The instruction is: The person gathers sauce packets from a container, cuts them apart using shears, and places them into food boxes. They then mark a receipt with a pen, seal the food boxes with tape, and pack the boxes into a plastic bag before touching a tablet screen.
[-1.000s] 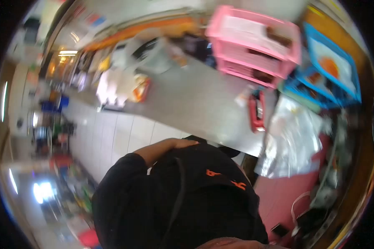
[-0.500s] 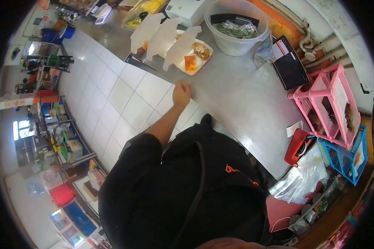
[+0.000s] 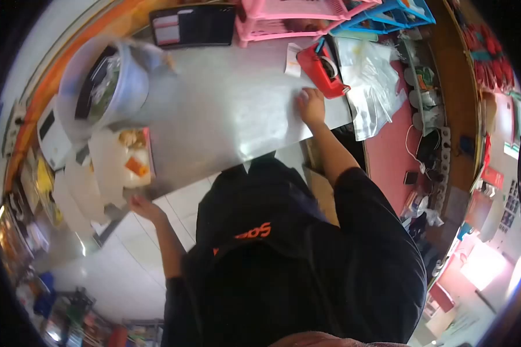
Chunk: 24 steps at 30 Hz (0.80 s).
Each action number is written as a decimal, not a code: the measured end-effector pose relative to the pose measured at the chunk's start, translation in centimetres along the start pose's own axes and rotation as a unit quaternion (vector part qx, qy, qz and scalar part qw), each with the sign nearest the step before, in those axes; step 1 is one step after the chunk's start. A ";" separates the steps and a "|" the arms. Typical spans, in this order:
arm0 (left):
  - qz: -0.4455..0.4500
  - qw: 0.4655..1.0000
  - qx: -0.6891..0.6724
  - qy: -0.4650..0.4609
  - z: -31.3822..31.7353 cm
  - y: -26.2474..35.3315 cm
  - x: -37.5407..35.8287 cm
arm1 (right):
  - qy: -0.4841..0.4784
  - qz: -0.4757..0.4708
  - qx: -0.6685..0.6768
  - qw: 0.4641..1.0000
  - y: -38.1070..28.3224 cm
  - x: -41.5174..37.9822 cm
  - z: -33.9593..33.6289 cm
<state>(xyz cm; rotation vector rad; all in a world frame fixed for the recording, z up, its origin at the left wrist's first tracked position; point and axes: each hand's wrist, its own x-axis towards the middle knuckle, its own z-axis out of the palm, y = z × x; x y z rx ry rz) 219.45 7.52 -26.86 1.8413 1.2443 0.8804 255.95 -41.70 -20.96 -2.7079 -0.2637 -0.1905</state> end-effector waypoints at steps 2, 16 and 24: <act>0.013 0.997 0.010 -0.078 -0.1 5.1 -3.5 | 0.028 -0.018 0.004 0.999 -0.2 4.1 2.2; 0.470 0.691 0.092 -0.542 30.9 23.6 -13.3 | -0.152 -0.183 0.160 0.958 -1.5 -1.7 3.3; 0.490 0.691 0.088 -0.524 33.4 22.0 -13.4 | 0.165 -0.191 -0.078 0.964 5.5 11.6 -3.5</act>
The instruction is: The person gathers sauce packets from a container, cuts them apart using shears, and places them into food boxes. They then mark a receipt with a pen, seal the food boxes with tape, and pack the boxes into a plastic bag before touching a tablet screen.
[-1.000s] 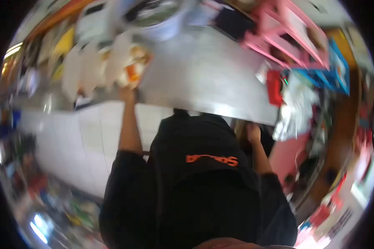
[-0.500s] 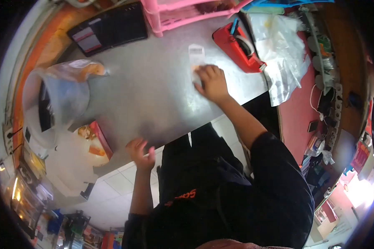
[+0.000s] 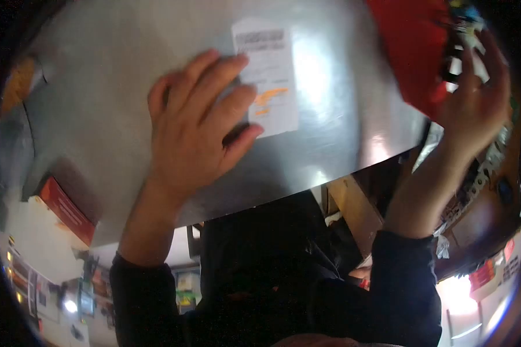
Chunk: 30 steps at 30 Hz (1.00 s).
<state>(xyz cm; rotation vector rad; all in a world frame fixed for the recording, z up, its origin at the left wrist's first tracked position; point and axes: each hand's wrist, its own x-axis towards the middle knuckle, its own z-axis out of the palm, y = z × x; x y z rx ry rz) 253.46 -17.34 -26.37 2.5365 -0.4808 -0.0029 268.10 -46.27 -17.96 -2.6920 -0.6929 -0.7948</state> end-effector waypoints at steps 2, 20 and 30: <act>0.020 0.998 -0.031 0.041 0.7 -0.9 -0.3 | -0.055 -0.045 0.081 0.994 2.3 2.2 1.7; 0.034 0.994 -0.100 0.043 0.8 -0.7 -1.1 | -0.062 0.117 -0.006 0.991 -2.8 2.9 3.5; 0.039 0.993 -0.103 0.036 1.1 -0.7 -0.8 | -0.053 0.110 0.025 0.992 -1.5 2.3 3.1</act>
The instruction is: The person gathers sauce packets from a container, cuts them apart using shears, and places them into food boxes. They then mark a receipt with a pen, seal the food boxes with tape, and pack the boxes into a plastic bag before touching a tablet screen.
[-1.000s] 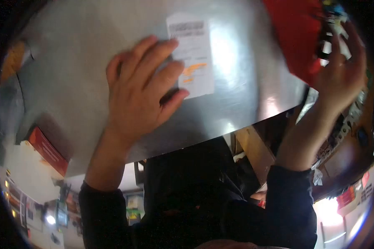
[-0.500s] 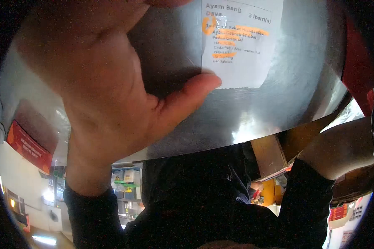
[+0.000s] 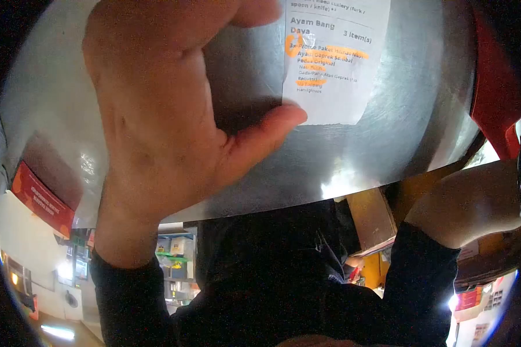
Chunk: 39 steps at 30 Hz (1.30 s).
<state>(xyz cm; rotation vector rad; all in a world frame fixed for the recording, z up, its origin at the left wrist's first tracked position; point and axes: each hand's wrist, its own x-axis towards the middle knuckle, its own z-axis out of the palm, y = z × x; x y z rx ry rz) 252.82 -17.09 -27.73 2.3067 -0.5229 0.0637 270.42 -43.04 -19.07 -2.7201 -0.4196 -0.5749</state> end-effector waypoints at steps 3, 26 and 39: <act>-0.003 1.000 -0.002 0.002 0.0 -0.3 -0.2 | 0.010 -0.026 0.026 0.999 1.2 -0.2 -0.4; -0.020 0.999 -0.010 0.025 -0.4 -0.9 0.3 | -0.231 -0.092 0.475 0.844 -4.6 -12.8 4.1; -0.015 1.000 -0.009 0.013 -0.4 -1.0 0.6 | -0.225 -0.097 0.559 0.792 -4.4 -13.9 4.2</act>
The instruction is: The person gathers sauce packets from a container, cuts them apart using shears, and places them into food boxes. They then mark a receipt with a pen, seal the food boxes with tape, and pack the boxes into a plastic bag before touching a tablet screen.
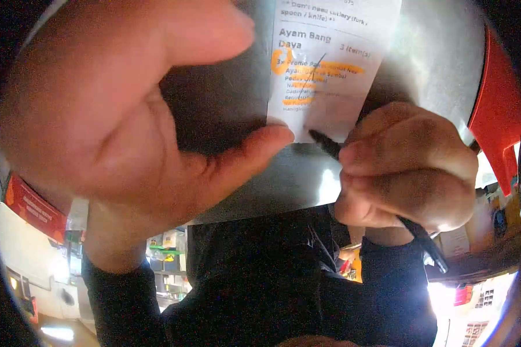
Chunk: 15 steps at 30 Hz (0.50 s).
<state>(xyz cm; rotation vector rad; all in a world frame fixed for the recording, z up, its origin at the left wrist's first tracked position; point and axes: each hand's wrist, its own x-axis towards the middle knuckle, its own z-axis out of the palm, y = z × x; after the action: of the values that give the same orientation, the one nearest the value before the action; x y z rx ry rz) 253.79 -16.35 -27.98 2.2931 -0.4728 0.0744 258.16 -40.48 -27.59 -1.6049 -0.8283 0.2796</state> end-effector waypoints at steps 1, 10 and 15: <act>0.001 1.000 0.002 -0.002 -0.1 0.0 0.1 | 0.008 -0.009 0.008 1.000 0.2 0.0 -0.1; 0.026 0.999 0.016 -0.024 0.6 0.2 1.9 | -0.023 -0.085 0.020 0.996 1.0 0.1 -0.8; 0.034 0.999 0.026 -0.021 0.8 0.3 1.9 | 0.080 0.002 0.036 0.996 -0.7 -1.9 -1.1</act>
<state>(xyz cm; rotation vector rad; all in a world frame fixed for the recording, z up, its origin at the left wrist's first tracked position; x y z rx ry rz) 255.41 -17.69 -27.96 2.3333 -0.5782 0.0730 257.19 -42.57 -27.22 -1.5392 -0.6851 0.1787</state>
